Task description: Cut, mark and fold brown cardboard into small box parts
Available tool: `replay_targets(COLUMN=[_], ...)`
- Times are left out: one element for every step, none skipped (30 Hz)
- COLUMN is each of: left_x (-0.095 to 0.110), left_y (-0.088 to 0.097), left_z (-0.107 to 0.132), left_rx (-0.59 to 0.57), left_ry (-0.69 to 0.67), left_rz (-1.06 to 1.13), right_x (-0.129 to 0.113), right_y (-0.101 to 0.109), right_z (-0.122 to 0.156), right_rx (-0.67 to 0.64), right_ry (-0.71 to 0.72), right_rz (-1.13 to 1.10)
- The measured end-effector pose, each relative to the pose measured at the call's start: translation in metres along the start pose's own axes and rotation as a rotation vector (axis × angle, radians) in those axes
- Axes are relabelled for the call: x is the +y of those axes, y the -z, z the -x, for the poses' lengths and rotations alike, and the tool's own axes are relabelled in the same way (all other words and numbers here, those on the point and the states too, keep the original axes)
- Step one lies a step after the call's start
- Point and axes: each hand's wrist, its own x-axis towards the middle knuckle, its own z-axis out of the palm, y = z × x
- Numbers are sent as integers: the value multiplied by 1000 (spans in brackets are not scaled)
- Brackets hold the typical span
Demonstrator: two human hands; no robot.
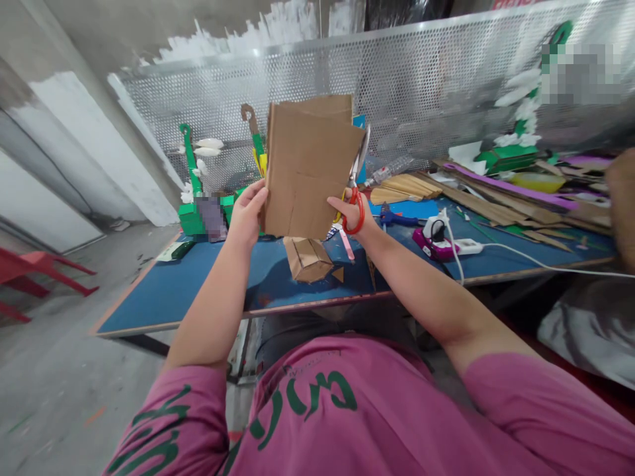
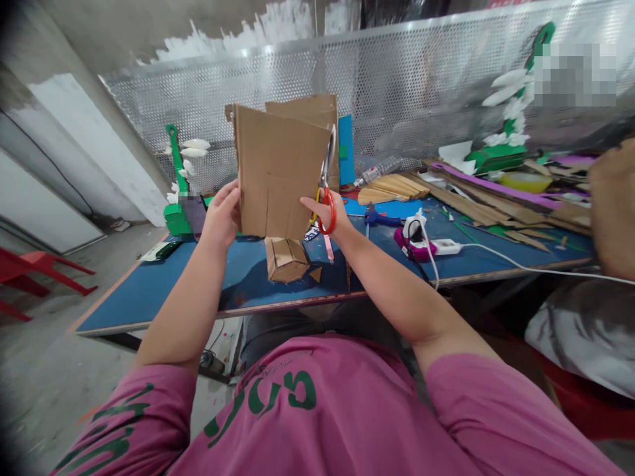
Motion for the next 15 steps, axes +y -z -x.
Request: replay_targets(left_x=[0, -1, -2, -3, -4, -5, -6, -7, -8, -10, -12, -14, -16, -19, -21], left_y=[-3, -6, -9, -11, -12, -11, -9, -5, -2, 2, 6, 9, 11, 12, 13], left_z=[3, 6, 8, 9, 8, 7, 4, 1, -3, -7, -11, -14, -16, -17, -18], left_rx=[-24, -35, -34, -27, -10, 16, 48, 84, 123, 157, 183, 200, 210, 218, 224], left_ry=[-11, -14, -12, -10, -13, -23, -35, -43, -47, -39, -16, 20, 64, 112, 154], left_rz=[-19, -27, -26, -18, -3, 18, 41, 63, 83, 99, 116, 133, 148, 162, 173], right_x=[0, 1, 2, 3, 5, 7, 10, 13, 17, 22, 27, 32, 37, 42, 47], right_y=[-1, -2, -2, -2, 0, 2, 6, 10, 16, 23, 31, 40, 49, 58, 66], right_z=[1, 2, 2, 2, 0, -2, -4, -8, -12, -16, -20, -25, -29, -32, -35], right_rx=[21, 32, 33, 27, 28, 31, 35, 31, 18, 10, 0, 10, 25, 18, 22], right_ry=[15, 27, 32, 28, 23, 15, 5, -13, -40, -75, -130, -187, -220, -243, -272], right_rz=[-8, -11, -7, 4, 15, 27, 40, 58, 85, 134, 218, 341, 496, 672, 832])
